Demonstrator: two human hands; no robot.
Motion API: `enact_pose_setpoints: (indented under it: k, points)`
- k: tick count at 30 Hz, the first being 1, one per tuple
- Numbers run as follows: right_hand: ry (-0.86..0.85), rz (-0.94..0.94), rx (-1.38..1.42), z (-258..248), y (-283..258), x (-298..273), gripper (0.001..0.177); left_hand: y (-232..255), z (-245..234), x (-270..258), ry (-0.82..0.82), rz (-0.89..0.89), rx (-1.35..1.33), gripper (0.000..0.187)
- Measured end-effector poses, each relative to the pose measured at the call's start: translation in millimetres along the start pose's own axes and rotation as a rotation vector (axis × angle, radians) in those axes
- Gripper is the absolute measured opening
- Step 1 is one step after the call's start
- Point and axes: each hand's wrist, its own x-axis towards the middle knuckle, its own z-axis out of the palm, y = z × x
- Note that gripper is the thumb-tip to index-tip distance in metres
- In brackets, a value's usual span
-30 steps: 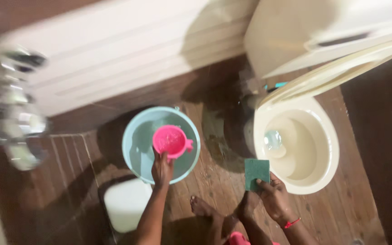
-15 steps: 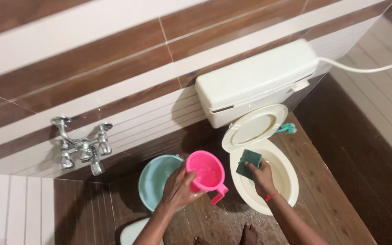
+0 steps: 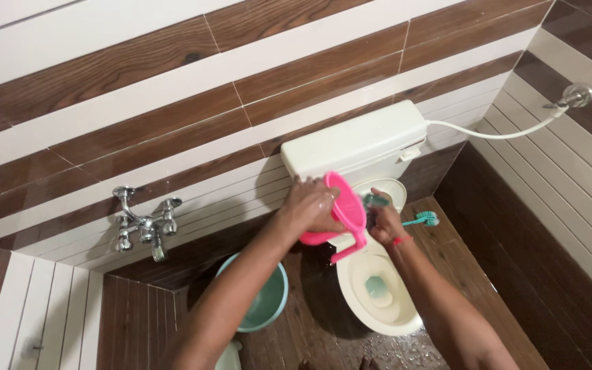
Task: The person cleans the bathroom by applying liquid to a sponge and scrubbing the toilet, showerhead, and wall tiles.
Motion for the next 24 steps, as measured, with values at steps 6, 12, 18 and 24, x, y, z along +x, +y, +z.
enact_pose_setpoints:
  k: [6, 12, 18, 24]
  points:
    - [0.18, -0.184, -0.078, -32, -44, 48, 0.023, -28, 1, 11, 0.31, -0.244, -0.426, 0.063]
    - [0.485, -0.228, -0.348, -32, -82, 32, 0.036, -71, 10, 43, 0.699, -0.229, -0.464, 0.049]
    - [0.45, -0.284, -0.646, -12, -120, 18, 0.013, -94, 42, 82, 0.913, -0.221, -0.629, 0.044]
    - [0.477, -0.469, -0.69, 45, -151, -13, 0.029, -105, 79, 116, 0.946, -0.294, -0.741, 0.045]
